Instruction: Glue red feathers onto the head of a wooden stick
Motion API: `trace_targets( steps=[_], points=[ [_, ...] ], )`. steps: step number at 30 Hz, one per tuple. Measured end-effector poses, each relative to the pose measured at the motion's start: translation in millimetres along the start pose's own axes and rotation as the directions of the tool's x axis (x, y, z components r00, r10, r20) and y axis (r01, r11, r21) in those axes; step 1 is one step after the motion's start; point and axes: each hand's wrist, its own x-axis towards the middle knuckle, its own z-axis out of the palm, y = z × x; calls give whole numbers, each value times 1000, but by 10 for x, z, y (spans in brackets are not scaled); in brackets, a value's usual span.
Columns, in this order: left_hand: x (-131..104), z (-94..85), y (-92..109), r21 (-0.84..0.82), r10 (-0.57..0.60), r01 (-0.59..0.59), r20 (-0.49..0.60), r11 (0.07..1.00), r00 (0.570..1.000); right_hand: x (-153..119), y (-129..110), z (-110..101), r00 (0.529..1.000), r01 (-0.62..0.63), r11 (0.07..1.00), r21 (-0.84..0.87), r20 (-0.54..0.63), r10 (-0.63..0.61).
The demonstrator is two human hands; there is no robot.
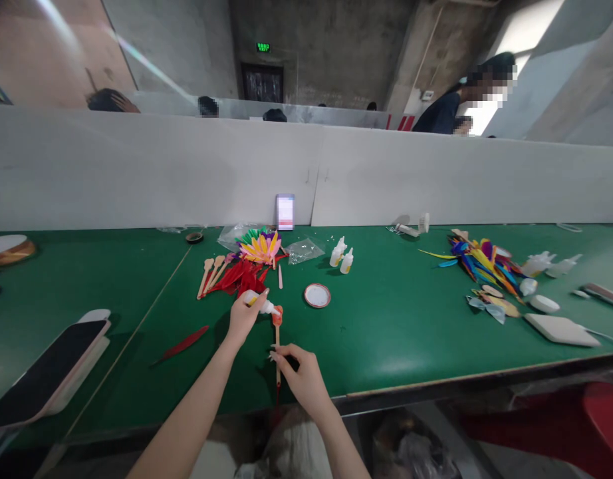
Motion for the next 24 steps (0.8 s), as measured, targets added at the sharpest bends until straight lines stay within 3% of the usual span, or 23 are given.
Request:
trace_targets(
  steps=[10, 15, 21, 24],
  points=[
    [5, 1, 9, 13, -29, 29, 5, 999, 1000, 8, 17, -7, 1000, 1, 1000, -18, 5, -1],
    [4, -20, 34, 35, -30, 33, -101, 999, 994, 4, -6, -12, 1000, -1, 1000, -13, 1, 1],
    [-16, -1, 41, 25, -3, 3, 0, 1000, 1000, 7, -5, -11, 1000, 8, 1000, -24, 3, -7],
    [-2, -3, 25, 17, -11, 12, -63, 1000, 998, 8, 1, -10, 1000, 3, 1000, -16, -4, -4]
  ],
)
